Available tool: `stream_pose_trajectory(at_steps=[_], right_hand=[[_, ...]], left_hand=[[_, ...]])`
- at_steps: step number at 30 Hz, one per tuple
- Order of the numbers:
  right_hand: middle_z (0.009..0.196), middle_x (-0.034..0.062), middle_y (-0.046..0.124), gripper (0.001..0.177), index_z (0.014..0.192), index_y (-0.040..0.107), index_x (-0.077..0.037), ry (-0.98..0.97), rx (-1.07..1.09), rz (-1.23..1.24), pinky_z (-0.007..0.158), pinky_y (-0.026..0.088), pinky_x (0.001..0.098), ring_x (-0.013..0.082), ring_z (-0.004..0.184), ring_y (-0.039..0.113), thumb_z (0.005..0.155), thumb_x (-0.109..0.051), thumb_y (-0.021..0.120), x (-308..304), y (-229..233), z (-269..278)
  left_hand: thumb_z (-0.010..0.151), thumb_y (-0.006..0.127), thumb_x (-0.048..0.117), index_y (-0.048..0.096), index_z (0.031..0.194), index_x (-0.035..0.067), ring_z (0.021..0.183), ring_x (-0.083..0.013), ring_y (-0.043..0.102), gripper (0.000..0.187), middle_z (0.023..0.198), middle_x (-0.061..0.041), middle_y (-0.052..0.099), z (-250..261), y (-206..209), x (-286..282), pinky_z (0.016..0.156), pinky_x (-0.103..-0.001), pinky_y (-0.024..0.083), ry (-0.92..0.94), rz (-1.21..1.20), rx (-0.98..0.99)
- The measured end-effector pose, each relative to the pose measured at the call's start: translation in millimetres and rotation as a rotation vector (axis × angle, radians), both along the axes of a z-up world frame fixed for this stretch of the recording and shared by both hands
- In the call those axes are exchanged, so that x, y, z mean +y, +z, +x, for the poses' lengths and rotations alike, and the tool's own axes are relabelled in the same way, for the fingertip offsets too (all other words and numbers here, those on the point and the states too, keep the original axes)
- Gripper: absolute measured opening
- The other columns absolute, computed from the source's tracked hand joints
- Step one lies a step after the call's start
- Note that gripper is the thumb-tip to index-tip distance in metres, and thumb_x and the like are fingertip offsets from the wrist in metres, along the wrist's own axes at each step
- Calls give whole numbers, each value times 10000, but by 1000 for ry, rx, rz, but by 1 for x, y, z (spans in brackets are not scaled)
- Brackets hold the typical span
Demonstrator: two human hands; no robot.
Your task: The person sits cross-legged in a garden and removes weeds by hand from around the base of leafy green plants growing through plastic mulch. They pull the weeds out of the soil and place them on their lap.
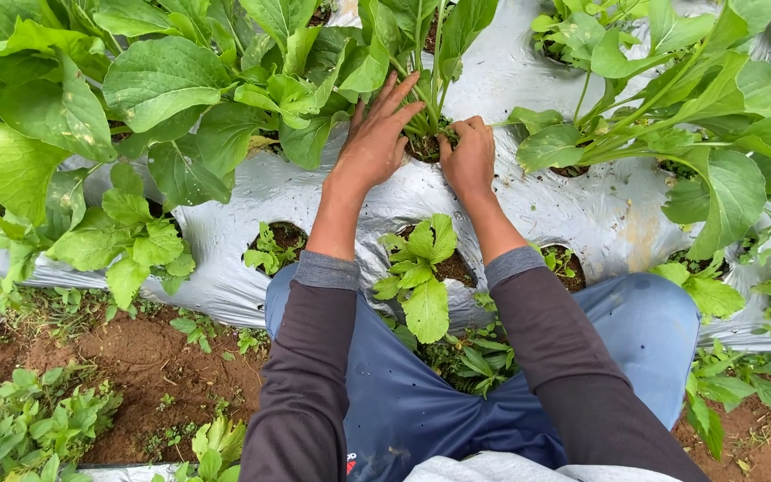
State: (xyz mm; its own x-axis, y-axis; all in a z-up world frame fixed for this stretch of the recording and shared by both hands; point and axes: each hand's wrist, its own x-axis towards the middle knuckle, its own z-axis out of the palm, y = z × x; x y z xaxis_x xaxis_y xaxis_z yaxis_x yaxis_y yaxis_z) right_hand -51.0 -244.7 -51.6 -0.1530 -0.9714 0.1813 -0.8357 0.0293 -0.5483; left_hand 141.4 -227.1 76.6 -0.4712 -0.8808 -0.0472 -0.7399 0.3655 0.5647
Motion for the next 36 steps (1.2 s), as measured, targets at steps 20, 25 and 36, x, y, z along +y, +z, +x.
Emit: stream_pose_trajectory(at_steps=[20, 25, 36], right_hand=[[1132, 94, 568, 247, 1040, 798, -83, 325, -123, -66, 996, 451, 439, 321, 1117, 558, 850, -214, 886, 6, -7, -28], [1035, 108, 611, 254, 959, 697, -38, 224, -195, -79, 843, 494, 408, 274, 961, 598, 968, -275, 786, 4, -9, -25], [1159, 40, 616, 238, 998, 770, -167, 216, -54, 16, 1001, 383, 509, 311, 1126, 537, 864, -347, 849, 10, 5, -12]], left_hand=[[926, 588, -84, 486, 1528, 151, 1574, -240, 7, 654, 1697, 48, 74, 2, -3, 3, 1239, -633, 7, 0, -16, 60], [935, 604, -61, 469, 1540, 168, 1572, -227, -7, 661, 1696, 57, 52, 1, 2, 5, 1246, -615, -4, 8, 17, 42], [933, 607, -62, 470, 1540, 170, 1576, -234, 5, 664, 1697, 62, 61, 2, -1, 3, 1250, -611, 6, 6, 18, 53]])
